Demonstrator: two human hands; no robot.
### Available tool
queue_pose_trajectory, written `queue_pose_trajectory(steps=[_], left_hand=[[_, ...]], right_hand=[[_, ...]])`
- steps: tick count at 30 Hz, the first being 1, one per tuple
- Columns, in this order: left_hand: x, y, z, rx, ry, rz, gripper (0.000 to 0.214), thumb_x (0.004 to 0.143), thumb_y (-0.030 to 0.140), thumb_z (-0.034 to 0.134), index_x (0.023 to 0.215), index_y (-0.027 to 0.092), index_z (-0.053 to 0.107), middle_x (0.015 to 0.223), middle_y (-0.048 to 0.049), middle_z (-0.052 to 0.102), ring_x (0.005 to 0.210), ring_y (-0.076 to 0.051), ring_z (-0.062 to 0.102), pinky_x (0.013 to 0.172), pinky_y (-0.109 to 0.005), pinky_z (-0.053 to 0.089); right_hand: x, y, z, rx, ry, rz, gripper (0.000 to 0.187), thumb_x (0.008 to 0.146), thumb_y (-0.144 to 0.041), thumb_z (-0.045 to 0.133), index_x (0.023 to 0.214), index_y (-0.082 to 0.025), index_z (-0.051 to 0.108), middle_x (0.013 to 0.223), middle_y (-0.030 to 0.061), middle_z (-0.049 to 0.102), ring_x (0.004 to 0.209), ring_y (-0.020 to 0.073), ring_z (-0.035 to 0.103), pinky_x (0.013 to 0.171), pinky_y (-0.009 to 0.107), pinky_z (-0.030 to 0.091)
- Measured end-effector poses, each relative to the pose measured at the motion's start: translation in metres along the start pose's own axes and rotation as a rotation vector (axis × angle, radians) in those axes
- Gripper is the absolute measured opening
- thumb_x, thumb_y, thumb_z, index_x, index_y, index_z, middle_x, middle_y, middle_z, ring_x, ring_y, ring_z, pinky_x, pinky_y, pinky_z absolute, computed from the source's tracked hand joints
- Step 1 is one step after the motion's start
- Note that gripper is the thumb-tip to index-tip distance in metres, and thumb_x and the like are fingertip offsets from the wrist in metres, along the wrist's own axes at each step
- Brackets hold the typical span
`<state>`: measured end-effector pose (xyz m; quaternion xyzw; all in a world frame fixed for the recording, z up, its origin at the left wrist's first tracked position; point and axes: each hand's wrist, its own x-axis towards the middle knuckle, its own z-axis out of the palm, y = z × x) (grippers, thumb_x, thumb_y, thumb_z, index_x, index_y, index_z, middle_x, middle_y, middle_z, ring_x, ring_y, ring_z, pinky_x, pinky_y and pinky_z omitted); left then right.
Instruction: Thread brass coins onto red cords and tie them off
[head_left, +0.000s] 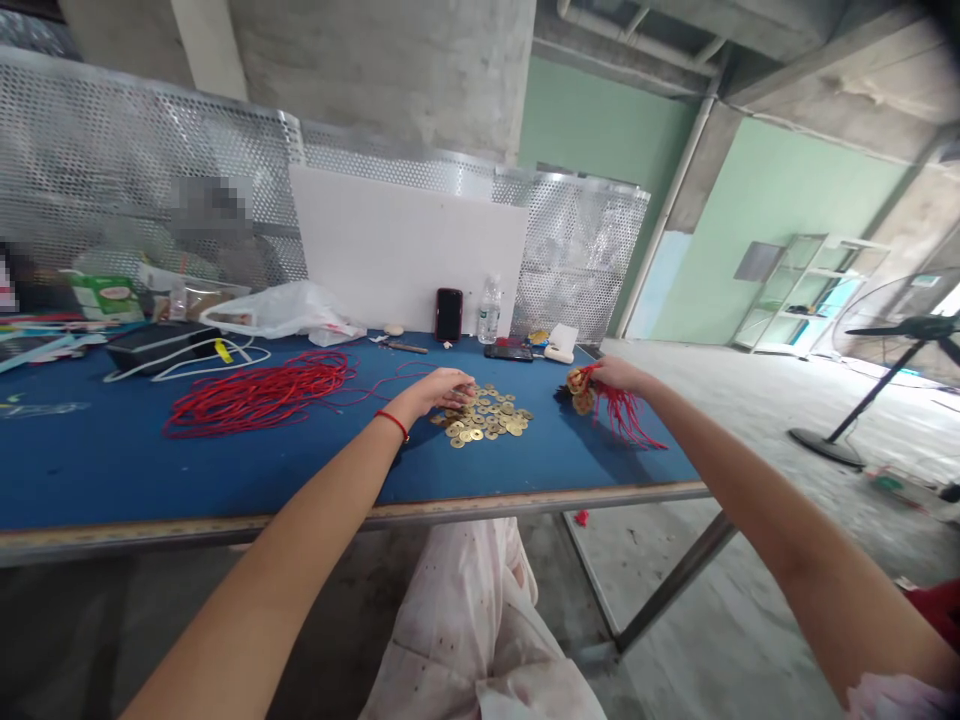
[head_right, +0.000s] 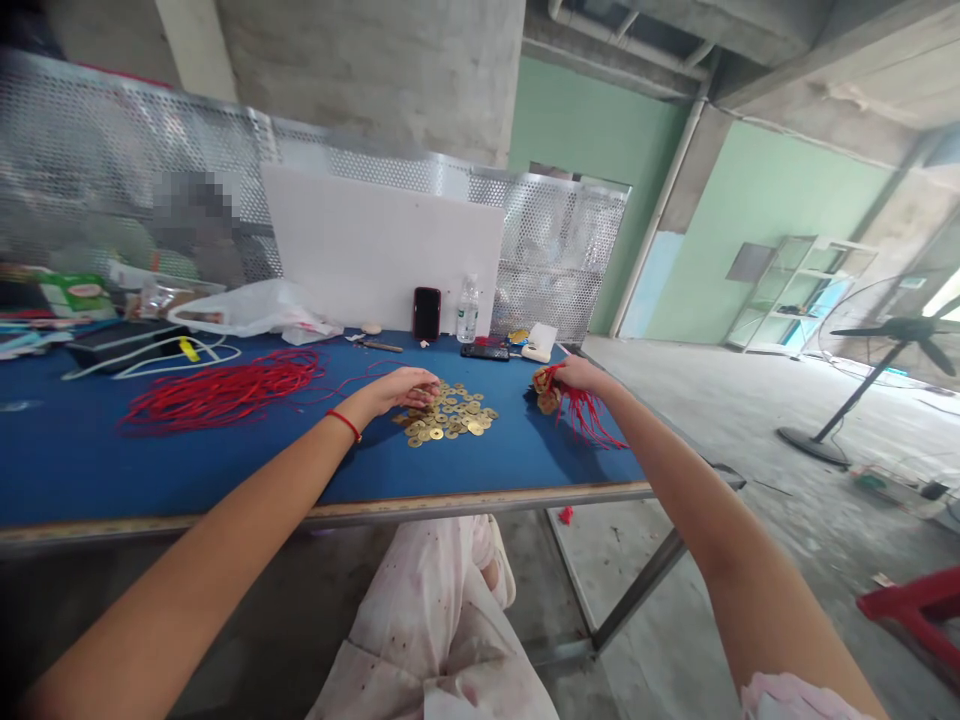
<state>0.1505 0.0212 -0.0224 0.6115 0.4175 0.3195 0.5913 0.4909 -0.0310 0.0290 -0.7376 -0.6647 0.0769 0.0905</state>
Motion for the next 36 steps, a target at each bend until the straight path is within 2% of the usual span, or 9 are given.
queue_pose_trajectory(steps=[5, 9, 14, 18, 20, 23, 27, 33, 36], left_hand=[[0.004, -0.004, 0.002, -0.029, -0.030, 0.071, 0.029, 0.061, 0.037, 0.077, 0.073, 0.015, 0.062, 0.075, -0.0071, 0.066, 0.062, -0.016, 0.061, 0.059, -0.027, 0.049], [0.007, -0.002, 0.008, -0.219, -0.086, 0.083, 0.035, 0.066, 0.043, 0.074, 0.087, 0.017, 0.062, 0.089, -0.0104, 0.067, 0.078, -0.020, 0.065, 0.065, -0.028, 0.050], [0.002, 0.006, 0.011, -0.511, -0.196, -0.011, 0.051, 0.077, 0.063, 0.053, 0.102, 0.019, 0.060, 0.101, -0.0145, 0.065, 0.092, -0.028, 0.065, 0.075, -0.040, 0.052], [-0.003, 0.008, 0.008, -0.665, -0.283, -0.036, 0.058, 0.079, 0.066, 0.042, 0.105, 0.017, 0.060, 0.104, -0.0170, 0.066, 0.098, -0.031, 0.064, 0.080, -0.045, 0.050], [-0.005, 0.010, 0.007, -0.706, -0.305, -0.013, 0.060, 0.080, 0.067, 0.040, 0.103, 0.016, 0.060, 0.104, -0.0167, 0.066, 0.098, -0.031, 0.064, 0.081, -0.045, 0.050], [-0.007, 0.013, 0.008, -0.760, -0.310, 0.019, 0.057, 0.081, 0.065, 0.039, 0.099, 0.016, 0.062, 0.099, -0.0143, 0.068, 0.097, -0.030, 0.064, 0.081, -0.044, 0.050], [-0.007, 0.017, 0.009, -0.825, -0.146, 0.047, 0.050, 0.085, 0.059, 0.035, 0.092, 0.018, 0.063, 0.088, -0.0110, 0.070, 0.090, -0.026, 0.065, 0.077, -0.039, 0.051], [-0.006, 0.016, 0.002, -0.847, -0.095, 0.061, 0.049, 0.080, 0.061, 0.041, 0.092, 0.019, 0.063, 0.087, -0.0128, 0.069, 0.091, -0.029, 0.064, 0.077, -0.046, 0.050], [-0.006, 0.018, -0.001, -0.875, -0.011, 0.181, 0.048, 0.080, 0.061, 0.042, 0.097, 0.021, 0.062, 0.088, -0.0103, 0.069, 0.091, -0.028, 0.064, 0.076, -0.044, 0.051]], right_hand=[[-0.007, -0.039, -0.027, 0.099, 0.090, -0.176, 0.018, 0.077, -0.016, 0.042, 0.065, -0.013, 0.055, 0.062, 0.0046, 0.053, 0.056, 0.0118, 0.045, 0.053, 0.024, 0.033], [-0.011, -0.080, -0.041, 0.279, -0.007, -0.405, 0.017, 0.077, -0.016, 0.042, 0.078, -0.013, 0.059, 0.059, 0.0021, 0.050, 0.053, 0.0108, 0.041, 0.053, 0.024, 0.035], [-0.008, -0.130, -0.040, 0.467, -0.037, -0.561, 0.021, 0.085, -0.020, 0.036, 0.087, -0.012, 0.055, 0.058, 0.0018, 0.047, 0.052, 0.0110, 0.038, 0.050, 0.023, 0.036], [-0.008, -0.166, -0.038, 0.367, -0.076, -0.686, 0.017, 0.080, -0.014, 0.039, 0.081, -0.013, 0.056, 0.063, 0.0020, 0.051, 0.056, 0.0105, 0.040, 0.053, 0.022, 0.036], [-0.006, -0.180, -0.039, 0.315, -0.008, -0.745, 0.019, 0.079, -0.011, 0.037, 0.082, -0.012, 0.056, 0.069, 0.0041, 0.055, 0.062, 0.0116, 0.044, 0.058, 0.023, 0.039], [-0.002, -0.195, -0.037, 0.126, 0.110, -0.757, 0.024, 0.079, -0.010, 0.034, 0.084, -0.011, 0.057, 0.078, 0.0077, 0.059, 0.070, 0.0142, 0.049, 0.065, 0.025, 0.039], [0.002, -0.205, -0.027, -0.309, 0.208, -0.676, 0.022, 0.079, -0.016, 0.042, 0.089, -0.013, 0.061, 0.090, 0.0119, 0.063, 0.079, 0.0191, 0.055, 0.069, 0.029, 0.036], [0.007, -0.219, -0.006, -0.198, 0.391, -0.658, 0.031, 0.085, -0.019, 0.033, 0.104, -0.016, 0.058, 0.099, 0.0110, 0.064, 0.085, 0.0208, 0.057, 0.067, 0.028, 0.035], [0.012, -0.228, 0.005, -0.178, 0.471, -0.593, 0.032, 0.088, -0.020, 0.031, 0.109, -0.017, 0.055, 0.100, 0.0114, 0.065, 0.088, 0.0235, 0.058, 0.067, 0.028, 0.036]])
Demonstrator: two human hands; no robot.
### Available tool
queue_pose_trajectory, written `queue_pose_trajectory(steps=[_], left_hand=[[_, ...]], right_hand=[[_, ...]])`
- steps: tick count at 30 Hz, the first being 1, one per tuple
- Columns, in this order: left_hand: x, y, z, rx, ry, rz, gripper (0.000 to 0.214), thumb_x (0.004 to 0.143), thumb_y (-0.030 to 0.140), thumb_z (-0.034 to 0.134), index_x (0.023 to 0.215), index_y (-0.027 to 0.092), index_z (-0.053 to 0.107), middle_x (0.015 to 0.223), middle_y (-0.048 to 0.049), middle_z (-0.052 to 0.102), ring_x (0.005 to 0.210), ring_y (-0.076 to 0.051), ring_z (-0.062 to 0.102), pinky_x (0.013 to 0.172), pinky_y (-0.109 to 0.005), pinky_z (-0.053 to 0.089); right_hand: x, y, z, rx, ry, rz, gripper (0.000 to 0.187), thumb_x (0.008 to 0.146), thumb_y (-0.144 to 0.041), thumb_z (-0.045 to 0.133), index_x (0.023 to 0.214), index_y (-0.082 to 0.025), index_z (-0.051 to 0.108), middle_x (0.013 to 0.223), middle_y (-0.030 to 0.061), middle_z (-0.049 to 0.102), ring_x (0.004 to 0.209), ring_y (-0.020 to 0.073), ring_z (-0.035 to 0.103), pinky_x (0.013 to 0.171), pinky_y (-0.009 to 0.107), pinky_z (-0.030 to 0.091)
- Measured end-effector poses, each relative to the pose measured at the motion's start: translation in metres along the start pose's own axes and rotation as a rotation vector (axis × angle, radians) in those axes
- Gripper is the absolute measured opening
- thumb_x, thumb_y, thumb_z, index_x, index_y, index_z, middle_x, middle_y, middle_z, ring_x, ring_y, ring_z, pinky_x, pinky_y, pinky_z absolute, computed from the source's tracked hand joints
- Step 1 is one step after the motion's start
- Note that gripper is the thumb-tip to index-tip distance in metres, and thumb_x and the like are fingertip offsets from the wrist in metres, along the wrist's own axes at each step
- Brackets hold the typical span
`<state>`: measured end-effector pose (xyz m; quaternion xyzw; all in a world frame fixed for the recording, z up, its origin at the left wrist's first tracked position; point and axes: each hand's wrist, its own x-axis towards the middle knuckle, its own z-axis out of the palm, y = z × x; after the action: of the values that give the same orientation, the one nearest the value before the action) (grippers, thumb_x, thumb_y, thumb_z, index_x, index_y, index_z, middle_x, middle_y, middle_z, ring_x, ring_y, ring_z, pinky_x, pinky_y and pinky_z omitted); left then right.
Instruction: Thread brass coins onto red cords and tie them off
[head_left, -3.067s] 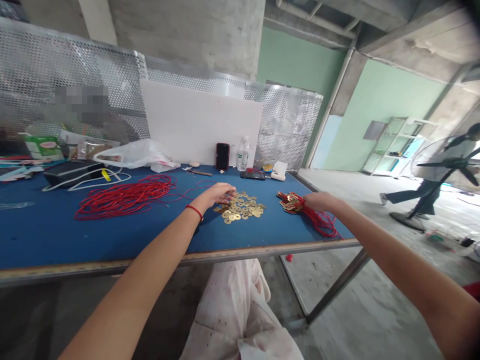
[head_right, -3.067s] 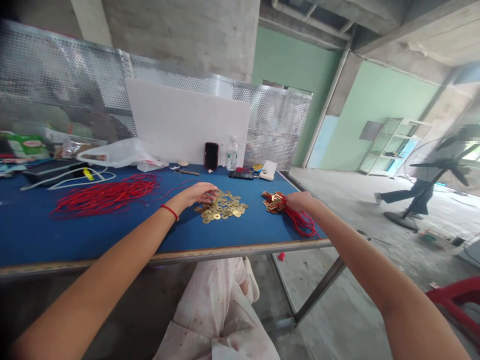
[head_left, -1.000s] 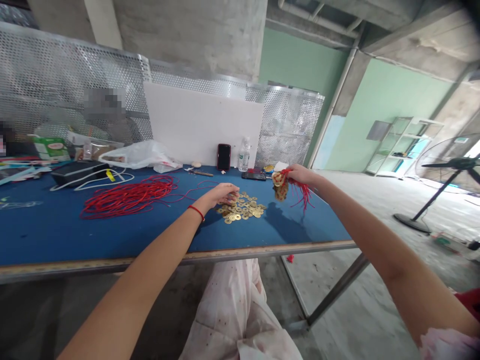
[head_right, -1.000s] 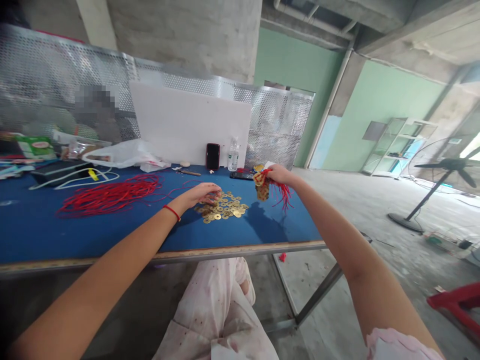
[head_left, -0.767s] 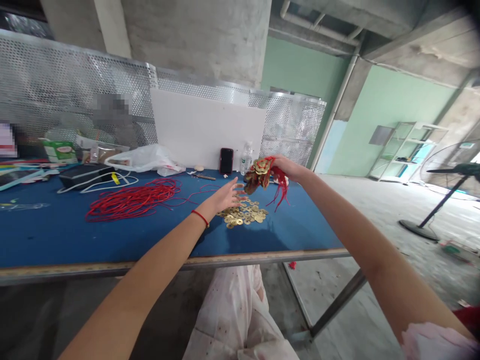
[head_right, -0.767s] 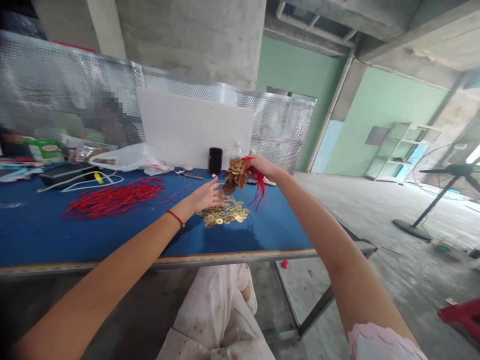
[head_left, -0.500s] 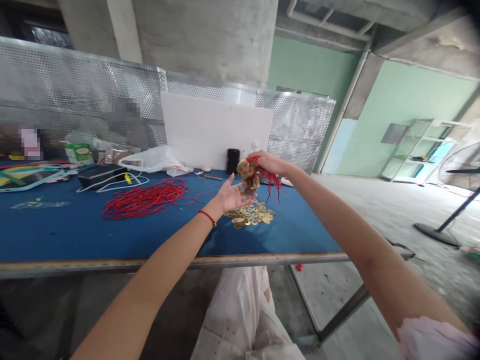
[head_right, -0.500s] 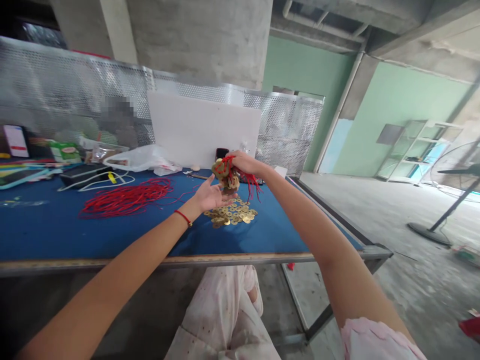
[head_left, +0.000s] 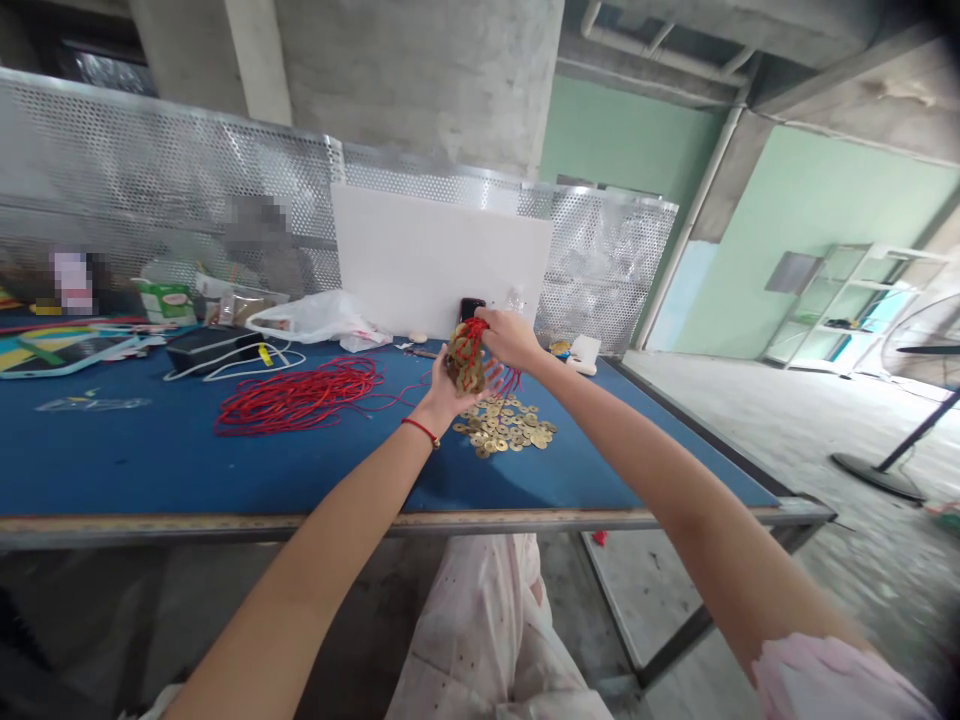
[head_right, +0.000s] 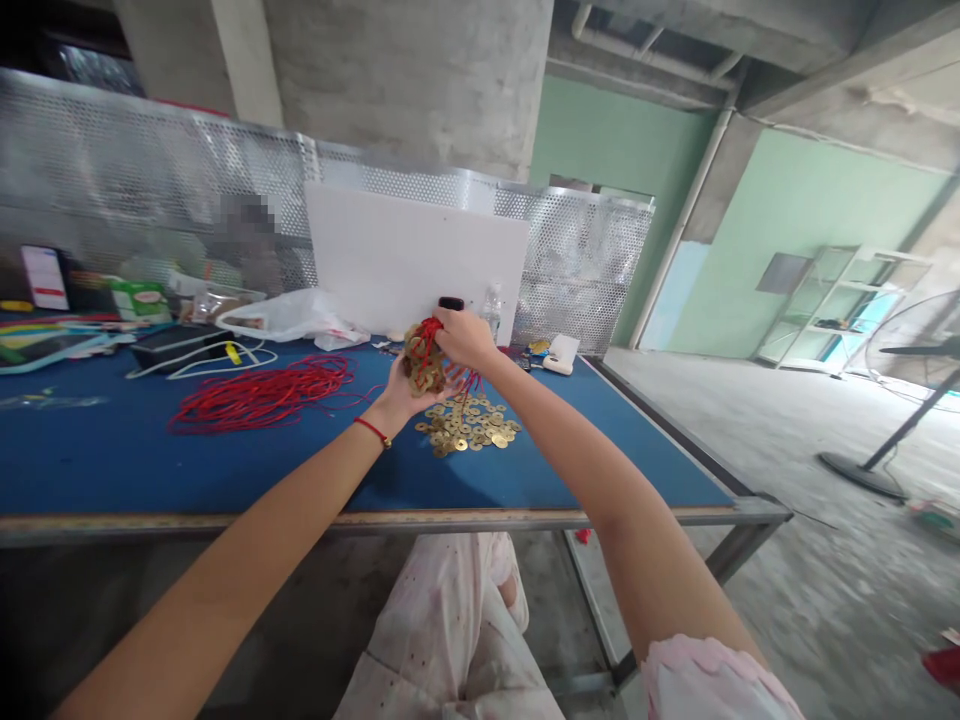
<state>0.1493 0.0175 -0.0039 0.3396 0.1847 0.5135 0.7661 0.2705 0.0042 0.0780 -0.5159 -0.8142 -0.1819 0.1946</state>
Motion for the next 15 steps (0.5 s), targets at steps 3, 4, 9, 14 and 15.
queue_pose_trajectory(steps=[3, 4, 9, 14, 15], left_hand=[[0.003, 0.004, 0.000, -0.072, 0.062, 0.187, 0.050, 0.083, 0.060, 0.036, 0.103, 0.022, 0.061, 0.089, -0.0069, 0.069, 0.091, -0.025, 0.064, 0.076, -0.039, 0.052], [0.004, 0.006, 0.000, -0.090, 0.104, 0.224, 0.051, 0.084, 0.060, 0.034, 0.102, 0.021, 0.061, 0.088, -0.0064, 0.069, 0.090, -0.024, 0.064, 0.075, -0.037, 0.052], [0.011, 0.009, -0.007, -0.036, 0.280, 0.267, 0.048, 0.084, 0.057, 0.034, 0.084, 0.018, 0.062, 0.079, -0.0061, 0.068, 0.083, -0.022, 0.066, 0.069, -0.031, 0.053], [0.016, 0.010, -0.008, -0.062, 0.161, 0.232, 0.023, 0.081, 0.037, 0.053, 0.082, 0.017, 0.063, 0.072, -0.0036, 0.068, 0.073, -0.019, 0.067, 0.068, -0.029, 0.053], [0.017, 0.009, -0.007, -0.061, 0.146, 0.214, 0.016, 0.080, 0.030, 0.056, 0.084, 0.016, 0.063, 0.071, -0.0030, 0.068, 0.072, -0.018, 0.067, 0.068, -0.029, 0.053]], right_hand=[[0.001, -0.006, 0.010, -0.098, 0.014, 0.045, 0.033, 0.089, -0.021, 0.030, 0.114, -0.017, 0.052, 0.102, 0.0134, 0.065, 0.087, 0.0262, 0.060, 0.067, 0.030, 0.037], [0.000, -0.007, 0.013, -0.142, -0.015, 0.024, 0.032, 0.090, -0.022, 0.031, 0.114, -0.017, 0.053, 0.101, 0.0142, 0.066, 0.086, 0.0268, 0.061, 0.067, 0.031, 0.037], [-0.009, -0.013, 0.018, -0.341, -0.177, -0.220, 0.030, 0.092, -0.024, 0.035, 0.114, -0.014, 0.053, 0.094, 0.0166, 0.068, 0.083, 0.0263, 0.063, 0.068, 0.031, 0.037], [-0.009, -0.006, 0.014, -0.417, -0.179, -0.394, 0.031, 0.092, -0.020, 0.032, 0.110, -0.012, 0.056, 0.092, 0.0171, 0.067, 0.080, 0.0239, 0.062, 0.067, 0.031, 0.033], [-0.007, -0.002, 0.011, -0.416, -0.168, -0.390, 0.032, 0.092, -0.020, 0.031, 0.110, -0.012, 0.057, 0.092, 0.0168, 0.067, 0.079, 0.0234, 0.061, 0.067, 0.031, 0.033]])
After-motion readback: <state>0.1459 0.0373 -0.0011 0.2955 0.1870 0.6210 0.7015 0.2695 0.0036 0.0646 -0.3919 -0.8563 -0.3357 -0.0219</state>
